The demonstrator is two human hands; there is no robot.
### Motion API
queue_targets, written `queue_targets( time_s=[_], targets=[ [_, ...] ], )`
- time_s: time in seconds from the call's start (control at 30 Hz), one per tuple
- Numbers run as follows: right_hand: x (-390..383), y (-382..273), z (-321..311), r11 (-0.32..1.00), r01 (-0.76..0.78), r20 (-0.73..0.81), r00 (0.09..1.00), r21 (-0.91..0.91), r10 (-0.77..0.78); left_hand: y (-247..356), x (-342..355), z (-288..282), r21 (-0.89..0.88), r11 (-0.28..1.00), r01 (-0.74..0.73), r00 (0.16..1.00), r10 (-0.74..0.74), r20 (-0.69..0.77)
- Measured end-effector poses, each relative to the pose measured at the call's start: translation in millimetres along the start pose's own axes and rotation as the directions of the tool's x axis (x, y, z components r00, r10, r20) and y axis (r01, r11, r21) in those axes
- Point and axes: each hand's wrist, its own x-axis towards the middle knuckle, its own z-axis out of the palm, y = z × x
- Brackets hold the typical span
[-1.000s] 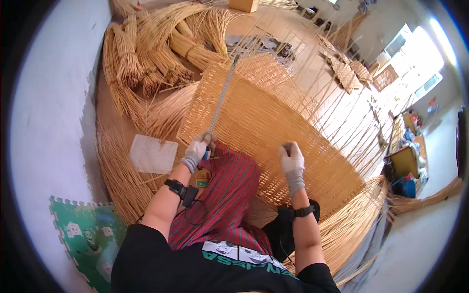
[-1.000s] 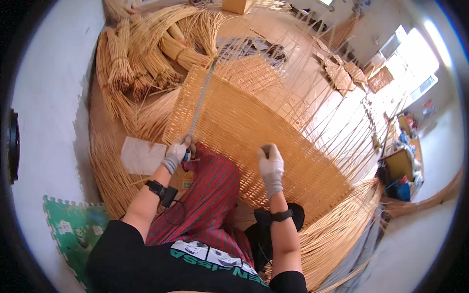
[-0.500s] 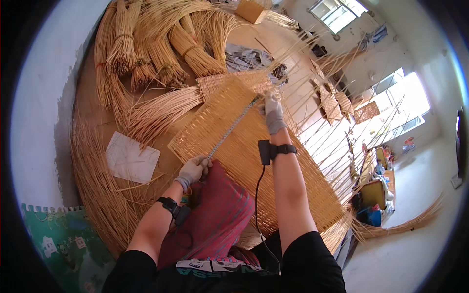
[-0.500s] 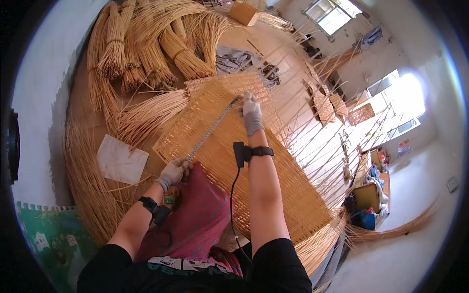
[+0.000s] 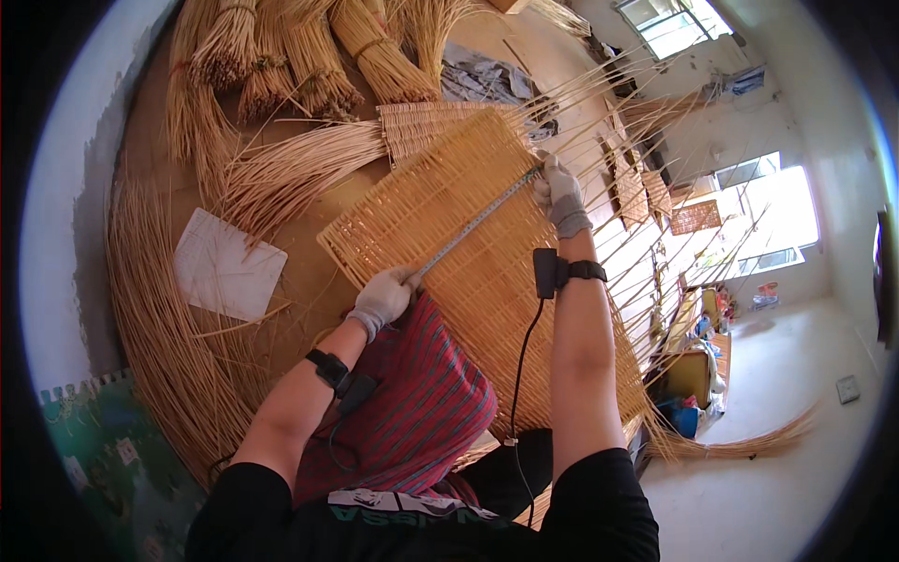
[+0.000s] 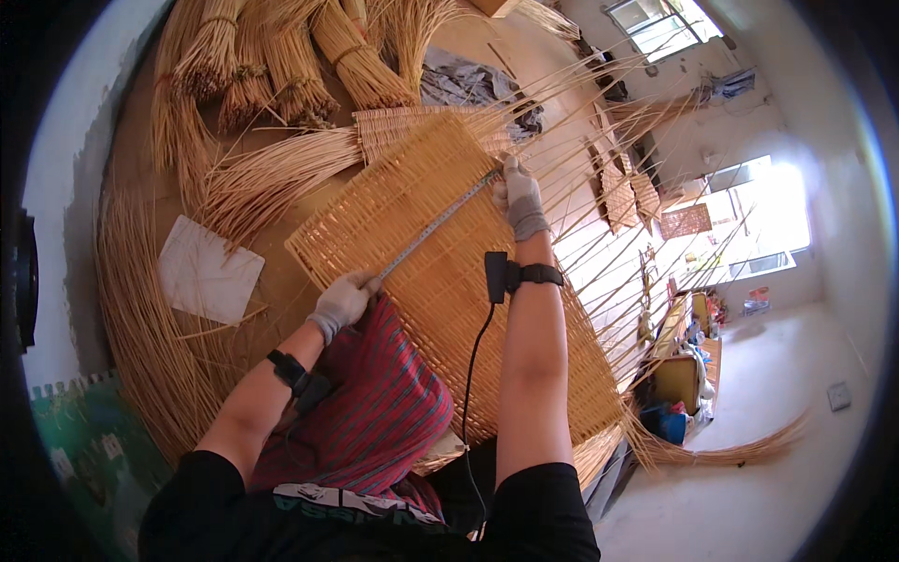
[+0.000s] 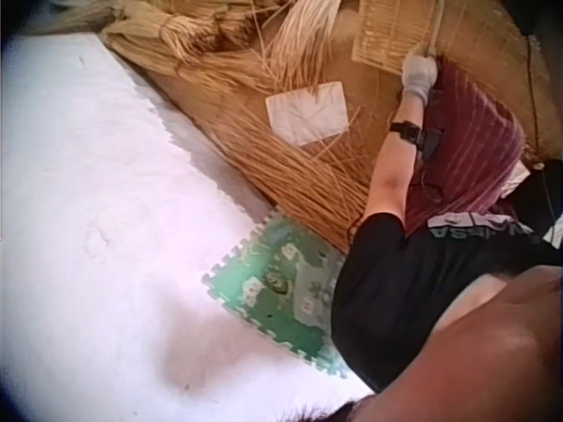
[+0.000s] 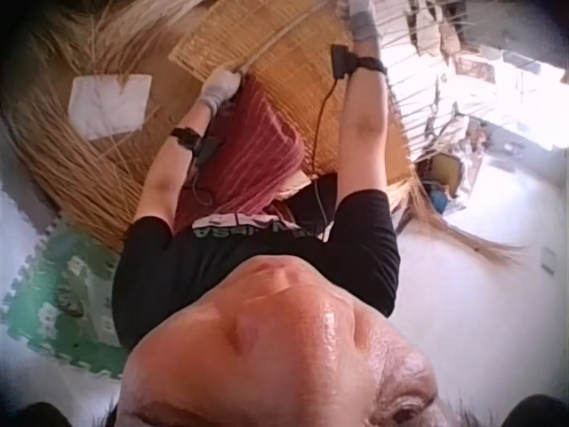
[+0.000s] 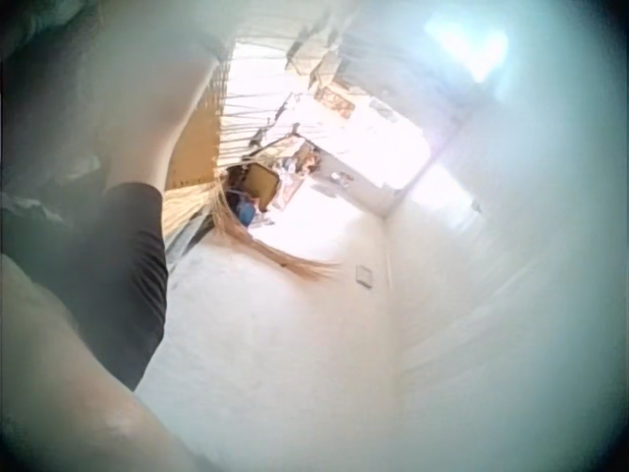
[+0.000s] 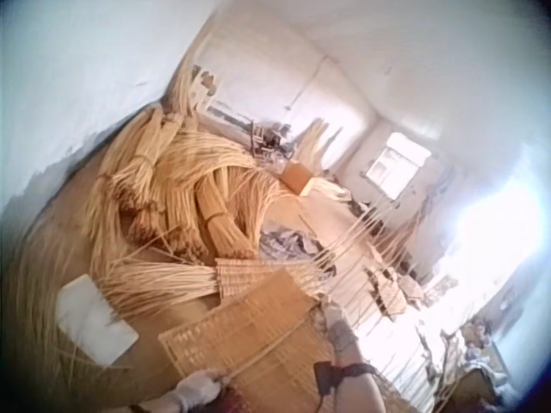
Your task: Measure and weave long bamboo strips into a large basket structure.
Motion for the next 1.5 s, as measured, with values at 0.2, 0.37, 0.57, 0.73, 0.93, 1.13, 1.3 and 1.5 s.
queue_targets(
  time_s=[0.2,0.37,0.57,0.73,0.93,1.13,1.3,1.5],
  targets=[
    [7.0,-0.1,-2.8,0.980,-0.069,-0.041,0.997,-0.185,0.062,1.9,4.2,3.7,-0.013,0.999,0.037,0.999,-0.037,-0.020],
    [44.0,21.5,-17.7,0.916,0.052,-0.090,0.991,-0.398,-0.096,-21.5,4.3,6.5,-0.051,0.997,-0.064,0.998,0.063,-0.015],
    [62.0,17.1,-45.0,0.991,-0.057,-0.001,0.998,0.121,0.057,-88.1,-52.3,-31.6,-0.182,0.964,0.195,0.979,-0.180,0.095],
    [43.7,-0.8,-21.4,0.990,-0.143,-0.044,0.989,0.011,0.143,-98.9,-45.9,-28.8,-0.229,0.973,0.034,0.998,-0.045,-0.042],
    [38.1,-3.3,-21.1,0.989,-0.144,-0.050,0.988,0.027,0.145,-96.5,-25.4,-24.7,-0.264,0.964,-0.025,0.999,0.034,0.027],
    [49.8,0.6,-35.7,0.989,-0.144,0.018,0.990,0.046,0.143,-99.7,-24.2,-30.1,-0.221,0.974,-0.048,0.996,0.063,0.060],
    [48.6,0.0,-32.3,0.992,-0.119,-0.057,0.991,0.038,0.121,-101.1,-23.2,-32.8,-0.242,0.968,-0.064,0.994,0.083,0.068],
    [45.4,0.4,-33.0,0.993,-0.115,-0.011,0.993,0.036,0.116,-100.2,-21.5,-34.4,-0.221,0.975,-0.035,0.996,0.053,0.078]
  ],
)
